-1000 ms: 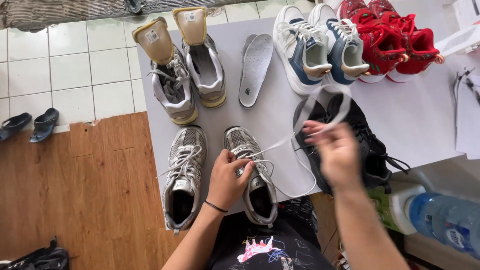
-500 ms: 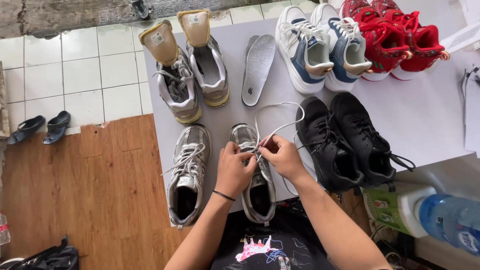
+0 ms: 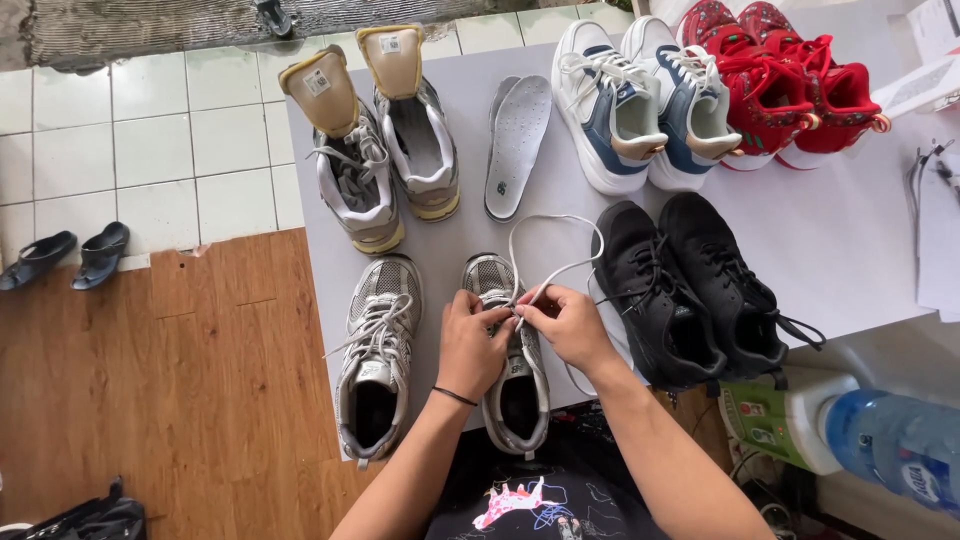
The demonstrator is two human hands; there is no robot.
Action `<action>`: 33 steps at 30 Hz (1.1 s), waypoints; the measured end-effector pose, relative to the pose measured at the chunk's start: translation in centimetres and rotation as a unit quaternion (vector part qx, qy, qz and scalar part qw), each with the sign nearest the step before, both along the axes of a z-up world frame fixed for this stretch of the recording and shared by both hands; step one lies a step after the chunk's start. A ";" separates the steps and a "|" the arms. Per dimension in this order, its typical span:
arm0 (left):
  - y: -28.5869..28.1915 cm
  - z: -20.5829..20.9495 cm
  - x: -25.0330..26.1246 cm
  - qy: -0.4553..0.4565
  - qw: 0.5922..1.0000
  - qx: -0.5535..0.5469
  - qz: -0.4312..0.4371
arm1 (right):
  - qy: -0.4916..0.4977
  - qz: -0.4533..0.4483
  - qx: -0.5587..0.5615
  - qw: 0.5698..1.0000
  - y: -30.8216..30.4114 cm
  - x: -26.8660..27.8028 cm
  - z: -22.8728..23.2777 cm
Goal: Threading shoelaces through the eyelets of a pair of silver sneakers on a work table.
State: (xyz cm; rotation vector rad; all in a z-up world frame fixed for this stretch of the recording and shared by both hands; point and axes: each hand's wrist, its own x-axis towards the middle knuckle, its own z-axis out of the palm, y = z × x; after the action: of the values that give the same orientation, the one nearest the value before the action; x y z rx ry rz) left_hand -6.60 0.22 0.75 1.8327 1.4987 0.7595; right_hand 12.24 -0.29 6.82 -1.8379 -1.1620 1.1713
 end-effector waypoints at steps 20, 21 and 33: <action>0.5 13.1 -12.4 0.043 0.962 0.241 0.119 | 0.221 0.029 -0.043 0.974 1.0 0.5 -4.3; 0.2 14.4 -15.0 0.044 0.962 0.242 0.121 | 0.221 0.032 -0.042 0.974 1.1 0.4 -3.5; -2.2 17.1 -14.2 -0.476 0.855 0.117 0.170 | 0.206 0.104 -0.030 0.973 0.9 1.6 -1.5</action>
State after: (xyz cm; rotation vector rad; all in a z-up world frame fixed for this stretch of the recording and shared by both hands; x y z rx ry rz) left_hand -20.76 -2.01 17.86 1.0046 1.0533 1.7600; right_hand 13.83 0.59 5.27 -1.4413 -1.1001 1.6311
